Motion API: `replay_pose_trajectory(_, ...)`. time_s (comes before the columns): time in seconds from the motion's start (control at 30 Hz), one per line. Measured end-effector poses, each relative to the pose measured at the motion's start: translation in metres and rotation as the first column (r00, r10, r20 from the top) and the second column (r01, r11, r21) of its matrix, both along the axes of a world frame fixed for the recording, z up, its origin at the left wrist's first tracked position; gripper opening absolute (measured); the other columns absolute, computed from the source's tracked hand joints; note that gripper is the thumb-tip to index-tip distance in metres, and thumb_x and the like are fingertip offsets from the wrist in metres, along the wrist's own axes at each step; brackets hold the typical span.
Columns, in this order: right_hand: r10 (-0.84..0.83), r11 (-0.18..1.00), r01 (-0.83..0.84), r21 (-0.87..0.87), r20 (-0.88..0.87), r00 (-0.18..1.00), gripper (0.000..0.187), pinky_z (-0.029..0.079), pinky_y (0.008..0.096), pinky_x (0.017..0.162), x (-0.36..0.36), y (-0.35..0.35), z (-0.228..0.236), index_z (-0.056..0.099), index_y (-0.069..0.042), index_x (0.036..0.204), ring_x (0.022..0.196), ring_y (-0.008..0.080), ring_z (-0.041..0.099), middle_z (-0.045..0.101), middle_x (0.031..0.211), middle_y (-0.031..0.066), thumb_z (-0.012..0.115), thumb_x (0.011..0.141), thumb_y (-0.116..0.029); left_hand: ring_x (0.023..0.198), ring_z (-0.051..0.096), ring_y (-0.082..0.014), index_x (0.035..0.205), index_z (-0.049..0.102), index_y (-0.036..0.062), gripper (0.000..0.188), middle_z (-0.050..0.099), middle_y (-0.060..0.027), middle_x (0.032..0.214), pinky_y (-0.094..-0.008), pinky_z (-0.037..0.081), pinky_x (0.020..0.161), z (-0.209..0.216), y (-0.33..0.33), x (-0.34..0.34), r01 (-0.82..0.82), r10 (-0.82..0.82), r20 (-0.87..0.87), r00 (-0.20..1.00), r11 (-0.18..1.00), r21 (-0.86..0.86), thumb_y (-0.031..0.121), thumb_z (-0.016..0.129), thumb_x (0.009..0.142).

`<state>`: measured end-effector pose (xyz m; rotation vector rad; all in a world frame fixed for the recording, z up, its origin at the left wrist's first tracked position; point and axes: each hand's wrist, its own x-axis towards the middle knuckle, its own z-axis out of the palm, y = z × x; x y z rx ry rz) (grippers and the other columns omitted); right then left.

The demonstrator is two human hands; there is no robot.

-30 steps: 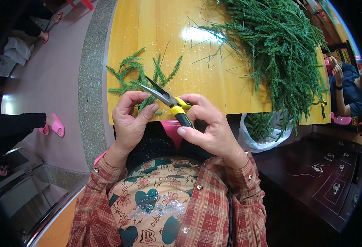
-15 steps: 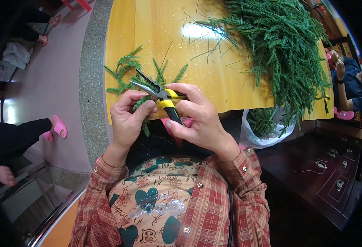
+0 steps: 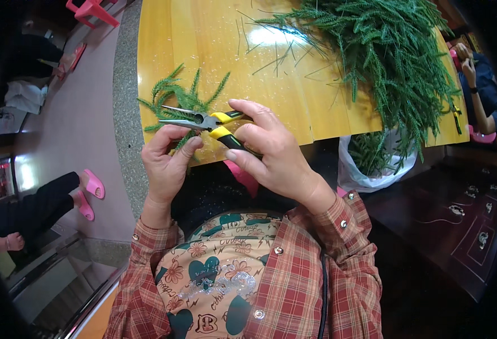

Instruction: Trimming and assembling green artificial foliage branches at a production table.

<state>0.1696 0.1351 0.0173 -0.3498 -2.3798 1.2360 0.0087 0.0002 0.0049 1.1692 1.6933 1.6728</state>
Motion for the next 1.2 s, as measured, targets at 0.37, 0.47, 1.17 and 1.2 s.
replay_pose_trajectory(0.37,-0.034,0.995,0.02,-0.094,-0.143,0.989,0.021,0.042,0.0305,0.085,-0.01,-0.008,-0.021,0.058,-0.001,0.083,0.106,0.0233,0.051,0.047,0.128,0.0185,0.068,0.078,-0.019,0.075,0.06,-0.0109,0.093,0.055,-0.0005,0.013,0.06,-0.0044,0.081,-0.0233,0.051,0.068,-0.006,0.003,0.02,-0.062,0.046,0.516,0.855,0.998,0.015,0.005,0.064,0.086)
replay_pose_trajectory(0.47,-0.043,0.994,0.029,-0.107,-0.135,0.99,0.025,0.042,0.0312,0.084,-0.012,-0.01,-0.019,0.057,-0.001,0.081,0.102,0.0243,0.052,0.049,0.119,0.0175,0.071,0.074,-0.021,0.073,0.06,-0.0102,0.091,0.054,0.0006,0.012,0.06,-0.0042,0.081,-0.0233,0.052,0.065,-0.004,0.003,0.022,-0.09,0.072,0.433,0.898,0.996,0.022,0.007,0.063,0.087)
replay_pose_trajectory(1.17,-0.012,0.589,-0.063,-0.805,-0.087,0.996,0.018,0.041,0.0297,0.088,-0.011,-0.021,-0.012,0.052,-0.002,0.074,0.103,0.019,0.051,0.05,0.115,0.0145,0.067,0.076,-0.013,0.068,0.059,-0.0097,0.109,0.047,0.0017,0.022,0.057,-0.0043,0.079,-0.0223,0.05,0.06,-0.002,0.004,0.029,-0.113,0.066,0.491,0.869,0.991,0.067,0.009,0.057,0.091)
replay_pose_trajectory(1.2,-0.01,0.68,-0.054,-0.732,-0.083,0.997,0.018,0.043,0.0299,0.088,-0.01,-0.021,-0.014,0.052,-0.002,0.074,0.103,0.0195,0.052,0.05,0.115,0.0154,0.067,0.077,-0.013,0.068,0.059,-0.0099,0.114,0.044,0.002,0.027,0.057,-0.0047,0.08,-0.0222,0.05,0.06,0.0,0.006,0.029,-0.122,0.076,0.446,0.892,0.99,0.075,0.008,0.057,0.091)
